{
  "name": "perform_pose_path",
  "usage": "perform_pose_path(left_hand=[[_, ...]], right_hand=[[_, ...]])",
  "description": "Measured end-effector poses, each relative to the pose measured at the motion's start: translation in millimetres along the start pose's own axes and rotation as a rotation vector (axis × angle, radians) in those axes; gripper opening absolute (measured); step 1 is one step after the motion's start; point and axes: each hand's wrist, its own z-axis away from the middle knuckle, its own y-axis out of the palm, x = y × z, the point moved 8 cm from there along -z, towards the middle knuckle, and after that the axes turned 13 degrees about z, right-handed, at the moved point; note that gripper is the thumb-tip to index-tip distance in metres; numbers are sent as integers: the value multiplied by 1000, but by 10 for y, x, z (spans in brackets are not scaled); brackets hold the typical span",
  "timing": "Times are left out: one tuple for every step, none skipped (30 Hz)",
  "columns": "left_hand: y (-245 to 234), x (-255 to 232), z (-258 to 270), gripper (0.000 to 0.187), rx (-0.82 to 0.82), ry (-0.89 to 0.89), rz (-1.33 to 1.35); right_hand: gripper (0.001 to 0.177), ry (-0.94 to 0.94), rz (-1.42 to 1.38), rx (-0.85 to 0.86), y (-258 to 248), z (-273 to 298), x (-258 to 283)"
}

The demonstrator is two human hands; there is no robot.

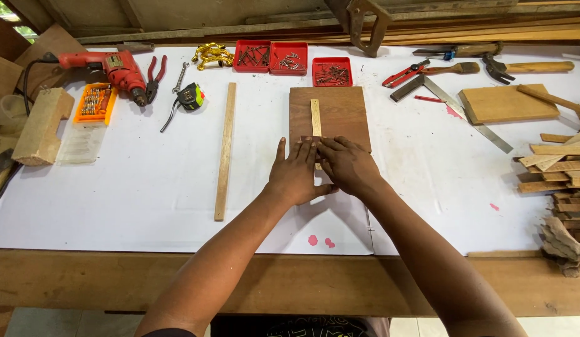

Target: Sand wood using sandpaper.

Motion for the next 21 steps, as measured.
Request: perform_pose_path(left_hand=[[9, -11, 31, 127, -2, 2, -3], [16, -17, 54, 127, -5, 0, 3], [28, -29, 73, 128, -6, 1, 11], [21, -44, 82, 128, -6, 4, 9], [19, -45, 89, 128, 5, 0, 6], [14, -40, 90, 128, 17, -4, 3], [3, -39, 75, 128, 15, -3, 1], [-1, -31, 53, 128, 22, -3, -12], [25, -27, 43, 128, 34, -5, -22], [13, -6, 18, 128, 37, -5, -20], [-4, 9, -8, 129, 26, -1, -11], [-24, 28, -40, 129, 15, 3, -2], [-37, 55, -101, 129, 17, 3, 0], [-57, 82, -165, 129, 11, 7, -5], [-56, 104, -218, 129, 10, 10, -6], [-66, 125, -269, 129, 17, 8, -1], [-101, 158, -335, 129, 12, 1, 3], [-137, 193, -402, 128, 7, -7, 6], [-156, 225, -475, 128, 11, -9, 10], [-172, 259, -545, 128, 18, -14, 6], [-188, 290, -616, 128, 24, -19, 3]], right_hand=[[49, 2, 0, -3, 11, 27, 5], [49, -4, 6, -7, 22, 47, 13], [50, -9, 13, -8, 38, 71, 14], [50, -5, 13, -9, 22, 87, 16], [49, -6, 15, -6, 9, 91, 26], [49, -7, 17, -4, -5, 87, 34], [49, -6, 18, -6, -43, 86, 35], [47, 3, -15, 0, -69, 76, 29], [45, 10, -50, 12, -71, 85, 30], [45, 10, -52, 16, -30, 38, 5], [46, -9, -28, -24, -21, -5, -8], [47, -28, -5, -64, -9, -54, -22], [47, -29, -6, -60, 43, -126, -56], [47, -26, 9, -87, 73, -201, -93], [46, -24, 21, -108, 118, -258, -125], [46, -26, 19, -99, 81, -304, -131], [47, -11, -9, -68, 51, -374, -157], [47, 4, -38, -37, 22, -446, -183], [47, 1, -38, -31, 20, -524, -205], [48, 4, -25, -18, 24, -600, -230], [49, 6, -10, -6, 29, -675, -256]])
